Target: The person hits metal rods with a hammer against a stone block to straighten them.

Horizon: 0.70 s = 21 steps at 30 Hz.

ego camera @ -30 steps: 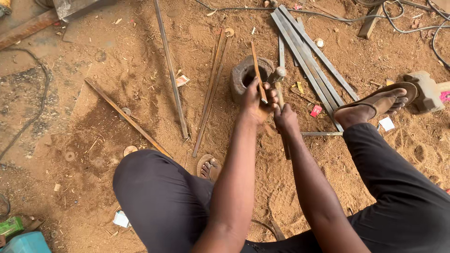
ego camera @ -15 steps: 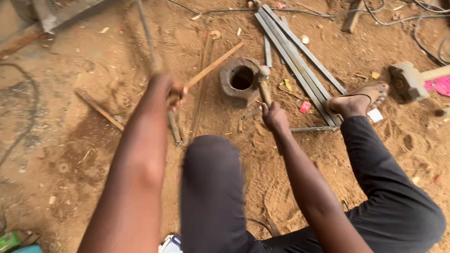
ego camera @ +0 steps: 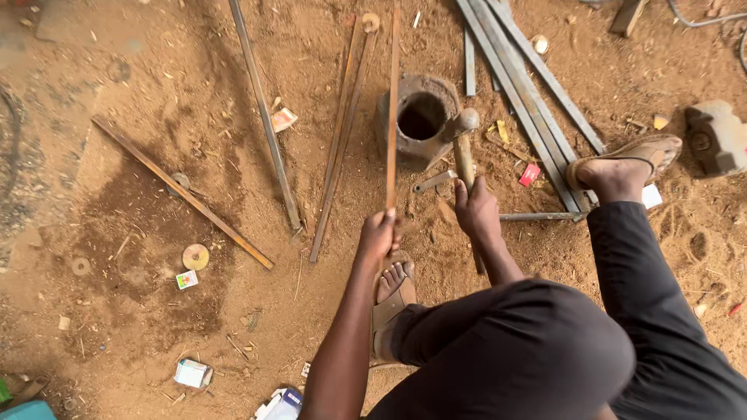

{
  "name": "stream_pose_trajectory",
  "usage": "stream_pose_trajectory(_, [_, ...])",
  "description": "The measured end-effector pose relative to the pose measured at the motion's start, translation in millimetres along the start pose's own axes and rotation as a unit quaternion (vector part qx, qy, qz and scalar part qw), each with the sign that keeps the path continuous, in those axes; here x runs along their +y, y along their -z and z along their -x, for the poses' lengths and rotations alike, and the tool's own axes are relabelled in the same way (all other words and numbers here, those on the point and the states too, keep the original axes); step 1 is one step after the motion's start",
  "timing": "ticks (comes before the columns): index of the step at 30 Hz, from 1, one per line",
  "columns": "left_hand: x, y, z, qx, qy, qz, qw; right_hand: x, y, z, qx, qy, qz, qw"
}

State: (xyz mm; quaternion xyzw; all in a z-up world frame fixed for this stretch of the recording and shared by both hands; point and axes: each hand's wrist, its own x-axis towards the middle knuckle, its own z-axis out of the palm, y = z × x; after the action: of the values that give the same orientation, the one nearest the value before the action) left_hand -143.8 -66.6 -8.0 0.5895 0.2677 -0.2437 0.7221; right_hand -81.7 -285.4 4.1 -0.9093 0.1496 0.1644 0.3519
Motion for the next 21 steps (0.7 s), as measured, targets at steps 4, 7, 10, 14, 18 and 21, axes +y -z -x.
stream_pose_trajectory(4, [68.4,-19.7,11.3,-0.087,-0.041,0.083,0.992,-4.7,8.5,1.3,-0.012,-0.018,0.004,1.000])
stream_pose_trajectory(7, [114.7,-36.6,8.8,-0.108,-0.123,0.218,0.962,-5.9,12.8,1.7,-0.002,0.009,0.029,1.000])
stream_pose_trajectory(10, [145.6,-53.8,5.4,-0.157,-0.145,0.343,0.915,-5.9,11.1,0.7,-0.004,0.008,0.018,1.000])
stream_pose_trajectory(14, [170.4,-62.9,2.2,-0.165,-0.180,0.407,0.880,-2.9,6.2,1.0,-0.004,0.001,0.007,1.000])
stream_pose_trajectory(18, [175.4,-67.5,-2.2,-0.180,-0.219,0.442,0.851,4.1,3.7,-2.3,0.009,0.034,-0.004,0.999])
stream_pose_trajectory(21, [169.9,-68.9,-12.3,-0.136,-0.188,0.451,0.862,11.9,-0.5,-5.4,0.003,0.030,-0.016,0.999])
